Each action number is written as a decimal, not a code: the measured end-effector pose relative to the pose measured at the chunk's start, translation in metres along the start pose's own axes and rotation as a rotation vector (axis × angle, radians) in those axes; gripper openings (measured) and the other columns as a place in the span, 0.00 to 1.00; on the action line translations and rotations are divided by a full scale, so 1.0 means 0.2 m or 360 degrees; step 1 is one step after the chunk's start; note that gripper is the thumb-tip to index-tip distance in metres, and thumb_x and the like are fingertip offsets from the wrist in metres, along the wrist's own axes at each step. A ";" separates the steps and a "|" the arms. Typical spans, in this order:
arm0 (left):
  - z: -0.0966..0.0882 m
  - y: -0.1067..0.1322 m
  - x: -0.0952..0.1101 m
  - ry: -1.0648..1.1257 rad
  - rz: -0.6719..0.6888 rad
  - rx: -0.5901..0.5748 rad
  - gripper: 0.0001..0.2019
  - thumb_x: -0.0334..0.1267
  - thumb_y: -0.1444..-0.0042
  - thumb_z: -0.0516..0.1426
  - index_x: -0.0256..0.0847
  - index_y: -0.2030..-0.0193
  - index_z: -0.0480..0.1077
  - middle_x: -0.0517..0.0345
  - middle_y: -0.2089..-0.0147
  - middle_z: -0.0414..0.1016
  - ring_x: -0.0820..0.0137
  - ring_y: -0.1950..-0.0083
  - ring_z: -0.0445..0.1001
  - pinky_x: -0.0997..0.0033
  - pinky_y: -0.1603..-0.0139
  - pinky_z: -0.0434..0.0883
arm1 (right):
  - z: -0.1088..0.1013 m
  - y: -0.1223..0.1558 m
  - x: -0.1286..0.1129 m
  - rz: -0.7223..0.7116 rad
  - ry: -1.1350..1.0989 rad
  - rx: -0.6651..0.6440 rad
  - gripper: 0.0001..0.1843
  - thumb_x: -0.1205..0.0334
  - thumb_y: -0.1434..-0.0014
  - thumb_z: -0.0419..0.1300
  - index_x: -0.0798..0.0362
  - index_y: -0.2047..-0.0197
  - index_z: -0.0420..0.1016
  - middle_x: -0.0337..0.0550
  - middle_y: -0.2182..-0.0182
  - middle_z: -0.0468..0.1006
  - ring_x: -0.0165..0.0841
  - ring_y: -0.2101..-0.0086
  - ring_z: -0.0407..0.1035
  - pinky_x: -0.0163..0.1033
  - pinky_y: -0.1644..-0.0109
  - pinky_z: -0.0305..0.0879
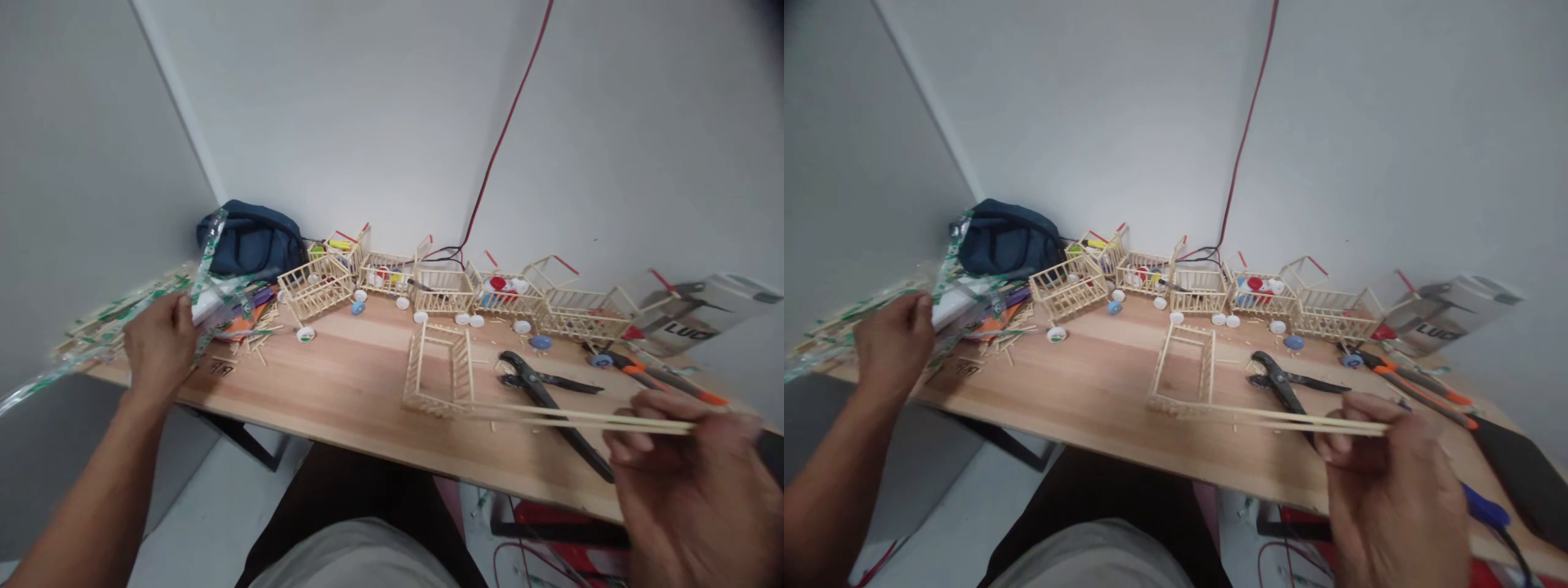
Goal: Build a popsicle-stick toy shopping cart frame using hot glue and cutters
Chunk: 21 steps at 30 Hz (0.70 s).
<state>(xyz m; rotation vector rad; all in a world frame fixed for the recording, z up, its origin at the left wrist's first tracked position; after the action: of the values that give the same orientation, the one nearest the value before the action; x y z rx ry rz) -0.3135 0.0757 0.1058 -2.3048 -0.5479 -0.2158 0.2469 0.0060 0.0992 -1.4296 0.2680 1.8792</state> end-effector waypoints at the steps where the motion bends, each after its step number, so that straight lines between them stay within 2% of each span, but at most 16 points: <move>1: 0.05 -0.01 0.03 -0.0049 0.0099 -0.0050 0.17 0.41 0.39 0.49 0.35 0.54 0.75 0.52 0.66 0.72 0.64 0.62 0.68 0.67 0.60 0.64 | 0.02 0.02 0.01 0.0037 -0.0019 0.0017 0.15 0.46 0.46 0.65 0.50 0.73 0.78 0.43 0.70 0.69 0.26 0.77 0.59 0.37 0.78 0.54; 3: 0.11 -0.01 0.08 -0.0041 0.0250 -0.0097 0.21 0.43 0.38 0.50 0.31 0.48 0.73 0.42 0.52 0.73 0.57 0.51 0.69 0.59 0.51 0.66 | 0.04 0.02 0.04 0.0090 -0.0065 0.0056 0.17 0.46 0.50 0.68 0.52 0.75 0.78 0.42 0.71 0.70 0.24 0.79 0.58 0.36 0.79 0.54; 4: 0.11 0.00 0.11 -0.0004 0.0291 -0.0085 0.22 0.43 0.38 0.50 0.29 0.46 0.72 0.38 0.45 0.69 0.55 0.46 0.67 0.55 0.46 0.65 | 0.04 0.01 0.05 0.0102 -0.0081 0.0072 0.17 0.46 0.53 0.70 0.52 0.75 0.78 0.41 0.73 0.70 0.24 0.79 0.58 0.36 0.80 0.53; 7: 0.09 0.01 0.15 0.0150 0.0306 0.0025 0.23 0.41 0.38 0.52 0.30 0.40 0.68 0.36 0.33 0.58 0.51 0.38 0.63 0.46 0.38 0.60 | 0.03 -0.02 0.09 0.0146 -0.0157 0.0101 0.18 0.49 0.57 0.73 0.55 0.74 0.78 0.38 0.77 0.69 0.24 0.80 0.59 0.34 0.79 0.53; 10: 0.07 0.03 0.15 0.0238 0.0320 0.0065 0.22 0.38 0.38 0.51 0.30 0.39 0.66 0.38 0.33 0.60 0.53 0.35 0.62 0.47 0.35 0.58 | 0.03 -0.04 0.13 0.0172 -0.0200 0.0049 0.18 0.49 0.55 0.72 0.57 0.72 0.78 0.38 0.79 0.70 0.24 0.81 0.60 0.34 0.78 0.56; 14: 0.06 0.08 0.18 0.0292 0.0452 0.0083 0.20 0.38 0.37 0.51 0.30 0.41 0.67 0.38 0.35 0.64 0.53 0.36 0.63 0.47 0.35 0.60 | 0.03 -0.05 0.18 0.0190 -0.0228 0.0008 0.14 0.52 0.51 0.70 0.55 0.72 0.77 0.37 0.81 0.71 0.25 0.81 0.62 0.34 0.78 0.58; 18: -0.02 0.18 0.24 0.0477 0.0538 0.0260 0.18 0.38 0.35 0.49 0.36 0.42 0.69 0.44 0.39 0.69 0.58 0.36 0.65 0.53 0.35 0.60 | 0.01 -0.08 0.22 0.0222 -0.0271 0.0004 0.13 0.53 0.48 0.68 0.55 0.68 0.79 0.38 0.77 0.73 0.25 0.78 0.67 0.31 0.76 0.62; 21: -0.06 0.22 0.27 0.0507 0.0532 0.0388 0.15 0.40 0.35 0.51 0.38 0.49 0.73 0.48 0.46 0.74 0.61 0.42 0.69 0.55 0.37 0.61 | 0.00 -0.09 0.27 0.0310 -0.0306 0.0041 0.16 0.52 0.52 0.71 0.56 0.66 0.79 0.37 0.74 0.75 0.23 0.75 0.69 0.28 0.75 0.65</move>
<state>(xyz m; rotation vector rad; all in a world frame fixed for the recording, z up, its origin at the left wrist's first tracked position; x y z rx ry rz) -0.2455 0.0567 0.1022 -2.0324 -0.0228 -0.3258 0.2536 0.0417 0.0546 -1.2311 0.3464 2.1467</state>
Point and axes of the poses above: each hand's wrist, its own y-axis away from the middle knuckle, its own z-axis out of the palm, x = y × z, the point moved 7 cm from there along -y, towards the middle knuckle
